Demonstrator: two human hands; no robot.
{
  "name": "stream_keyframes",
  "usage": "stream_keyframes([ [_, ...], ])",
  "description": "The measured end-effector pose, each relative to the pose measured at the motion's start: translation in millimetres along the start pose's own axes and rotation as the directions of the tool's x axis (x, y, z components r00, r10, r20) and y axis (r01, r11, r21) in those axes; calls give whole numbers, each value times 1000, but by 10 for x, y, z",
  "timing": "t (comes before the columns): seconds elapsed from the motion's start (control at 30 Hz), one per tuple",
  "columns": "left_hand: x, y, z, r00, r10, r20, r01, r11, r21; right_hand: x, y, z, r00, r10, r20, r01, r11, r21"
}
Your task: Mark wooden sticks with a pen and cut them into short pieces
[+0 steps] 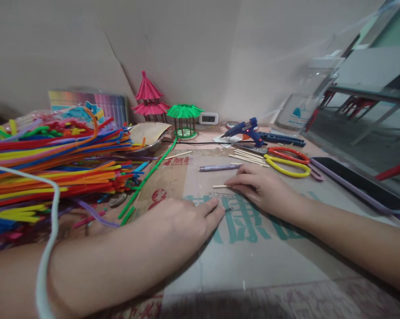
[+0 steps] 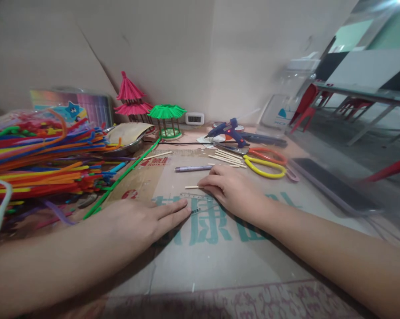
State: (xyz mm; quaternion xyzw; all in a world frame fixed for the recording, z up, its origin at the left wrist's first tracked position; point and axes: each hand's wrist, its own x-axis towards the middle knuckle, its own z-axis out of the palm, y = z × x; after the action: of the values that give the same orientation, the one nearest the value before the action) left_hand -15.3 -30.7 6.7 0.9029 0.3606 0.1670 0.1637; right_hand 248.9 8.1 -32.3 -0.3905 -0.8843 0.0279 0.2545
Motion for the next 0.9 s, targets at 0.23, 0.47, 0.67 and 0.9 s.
stream_keyframes([
  [0.23,76,125,32,947,205,246,-289,879,379,11,-32,-6,1000,21,-4,-21,1000,5],
  [0.47,67,45,93,932,224,284,-336,828,450,15,-7,91,998,40,-44,-37,997,67],
  [0.67,108,-50,162,949,231,215,-309,819,484,42,-31,151,995,89,-55,-81,989,126],
  [0.9,178,-242,295,924,342,169,-372,710,598,76,-63,198,989,141,-35,-134,978,161],
])
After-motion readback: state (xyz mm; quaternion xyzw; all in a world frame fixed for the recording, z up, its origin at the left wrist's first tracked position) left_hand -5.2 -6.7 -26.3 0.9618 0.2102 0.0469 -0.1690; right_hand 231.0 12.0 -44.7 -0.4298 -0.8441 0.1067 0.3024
